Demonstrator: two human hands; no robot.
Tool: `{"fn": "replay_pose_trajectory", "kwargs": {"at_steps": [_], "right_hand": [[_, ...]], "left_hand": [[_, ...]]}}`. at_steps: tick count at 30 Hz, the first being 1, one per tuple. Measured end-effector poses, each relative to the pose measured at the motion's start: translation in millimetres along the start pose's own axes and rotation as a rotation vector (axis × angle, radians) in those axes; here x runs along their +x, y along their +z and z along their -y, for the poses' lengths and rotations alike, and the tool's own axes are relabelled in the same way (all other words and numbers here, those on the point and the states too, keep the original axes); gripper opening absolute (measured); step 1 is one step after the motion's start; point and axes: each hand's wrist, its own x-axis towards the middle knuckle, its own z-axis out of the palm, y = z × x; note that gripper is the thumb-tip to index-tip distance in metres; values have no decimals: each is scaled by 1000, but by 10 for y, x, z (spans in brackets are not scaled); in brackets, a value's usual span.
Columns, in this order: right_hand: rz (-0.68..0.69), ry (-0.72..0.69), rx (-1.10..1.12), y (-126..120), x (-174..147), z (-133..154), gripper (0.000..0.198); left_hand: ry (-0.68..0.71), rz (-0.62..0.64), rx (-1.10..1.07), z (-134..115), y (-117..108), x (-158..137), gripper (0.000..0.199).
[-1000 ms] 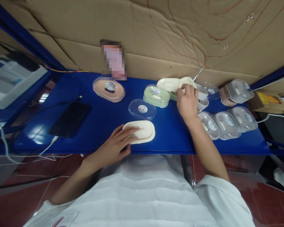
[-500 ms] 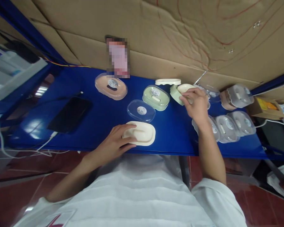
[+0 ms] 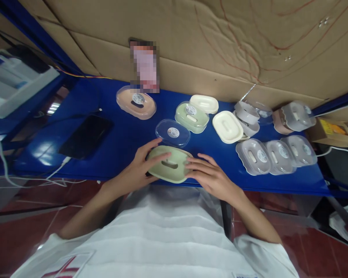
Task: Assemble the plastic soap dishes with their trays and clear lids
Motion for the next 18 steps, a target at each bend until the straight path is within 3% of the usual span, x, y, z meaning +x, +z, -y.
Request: {"fn": "replay_pose_trajectory", "kwargs": {"at_steps": [3,6,8,10,14,18], "right_hand": [[7,0,-130,81,45,42,24],[-25,-51,-310,165,91,129,44],[-56,-83,-369,213,92,166,38],[-74,-75,-357,232,69,160,31],[-59,9,-289,223,17,73,33],[-15,4,-337,314,6,67,33]], "left_hand": [[45,21,85,11,-1,5,63],[61,-12,78,29,15,4,69],[69,-18,47,31,17,6,71],[70,-6,18,24,10,13,70],[82,5,27,18,1,24,56],[102,-24,118,48,33,14,42]]}}
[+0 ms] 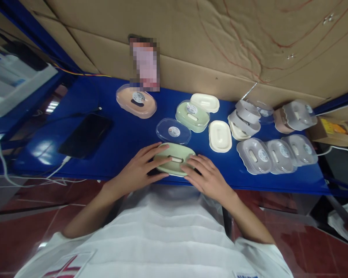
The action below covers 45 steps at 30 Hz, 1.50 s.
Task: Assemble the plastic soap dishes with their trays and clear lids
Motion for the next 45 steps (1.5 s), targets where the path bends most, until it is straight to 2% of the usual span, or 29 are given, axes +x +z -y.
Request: {"fn": "replay_pose_trajectory", "kwargs": {"at_steps": [4,7,9,13,16,18,22,25,28,30,34,39,43,45], "right_hand": [[17,-24,-66,59,0,69,37],[32,-45,29,6,78,-15,37],[22,-11,79,-35,204,-128,43],[77,143,-12,8,552,-318,54],[140,213,-51,125,743,-378,66],[136,278,-44,182,797,-407,70],[5,355,133,159,780,-432,54],[-30,278,249,103,733,-330,54],[20,158,173,116,691,-141,52],[45,120,77,160,667,-31,51],[54,102,-67,236,641,60,57],[98,40,-79,234,662,48,61],[117,28,15,128,732,-146,56],[44,152,5,54,784,-346,55]], "left_hand": [[26,52,88,13,-8,-46,46],[9,82,54,10,-111,-122,51],[-22,73,-5,12,-225,-203,49],[-169,43,-8,37,-463,-415,39],[-318,17,20,62,-544,-544,47],[-393,-8,-18,74,-536,-577,58],[-442,-28,-132,90,-427,-479,74],[-408,-50,-187,106,-315,-302,94],[-331,-71,-195,113,-220,-131,106],[-304,-56,-175,115,-182,-60,105],[-290,-18,-133,127,-168,-33,88],[-324,-15,-129,134,-165,-69,80],[-327,-78,-101,142,-155,-75,75],[-329,-131,-69,170,-207,-62,72]]}}
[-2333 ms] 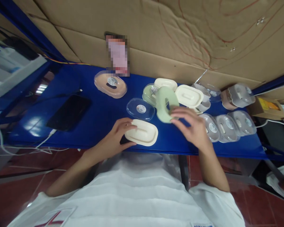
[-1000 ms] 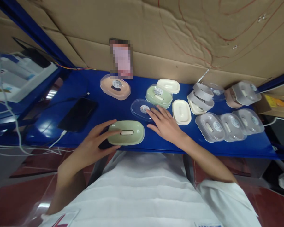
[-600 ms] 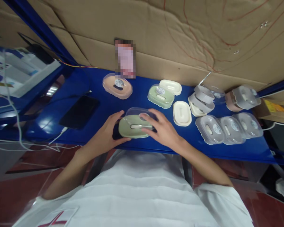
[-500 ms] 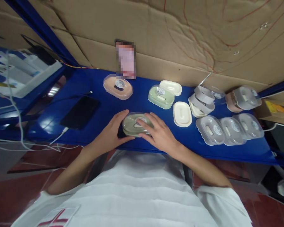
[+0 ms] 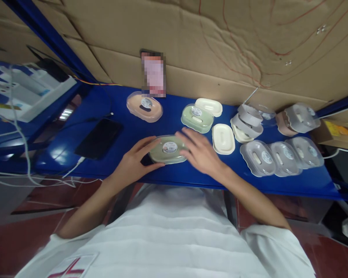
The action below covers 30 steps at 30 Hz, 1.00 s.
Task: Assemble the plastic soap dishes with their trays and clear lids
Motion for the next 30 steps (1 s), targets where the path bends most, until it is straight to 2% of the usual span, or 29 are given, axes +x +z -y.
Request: {"fn": "replay_pose_trajectory", "kwargs": {"at_steps": [2,4,6,9,11,13,15,18,21,26,30], "right_hand": [[-95,210,-60,-54,90,-210,55],[-128,341,-97,-63,183,-386,54],[-124,347,-72,-36,280,-508,52],[-145,284,11,9,432,-644,50],[-156,292,14,9,527,-749,55],[-113,376,-75,-11,599,-866,60],[17,488,-198,-32,638,-972,60],[172,581,-285,-59,646,-1071,48],[162,607,-304,-132,628,-1114,36],[13,634,-268,-458,452,-1037,30],[19,457,-226,-654,78,-669,24]], "left_hand": [[2,-67,28,20,-109,63,69],[-6,-137,66,31,-252,170,68],[-13,-174,105,30,-379,327,69],[38,-143,122,34,-438,653,71],[95,-91,102,64,-370,907,73],[147,-40,70,123,-246,1158,76],[169,-27,43,196,-107,1377,80],[164,20,3,291,53,1616,84],[176,45,-29,348,115,1764,87],[203,108,-81,392,85,1886,86],[201,136,-88,435,86,1889,98]]}}
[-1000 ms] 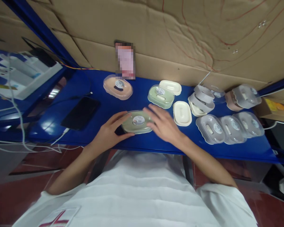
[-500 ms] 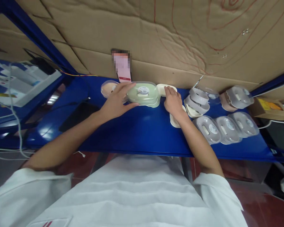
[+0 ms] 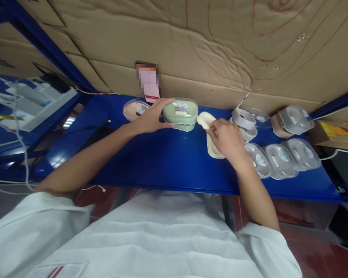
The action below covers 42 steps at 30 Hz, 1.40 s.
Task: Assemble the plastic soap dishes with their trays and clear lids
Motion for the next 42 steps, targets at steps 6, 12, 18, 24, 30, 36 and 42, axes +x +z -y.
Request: {"fn": "replay_pose_trajectory", "kwargs": {"at_steps": [6,12,18,24,30,36,42], "right_hand": [[201,-317,-60,93,-487,502,17],[276,-350,-72,362,-208,640,19],[120,-282,-84,565,-96,412,34],[-10,-328,-26,663,-94,506,48],[-55,-514,56,725,-192,738,57],[-83,-471,143,757,-178,698,49],[-66,-368,140,727,-130,640,48]], "left_hand": [[-32,-55,64,113,137,132,100],[-114,-103,177,-57,173,349,96],[-157,-84,409,-100,-398,-110,51],[-414,-94,404,311,-808,-585,49],[-299,1,297,52,-547,-690,51],[-169,235,189,-180,-433,-750,90],[-231,224,453,-203,-440,-753,78]]}}
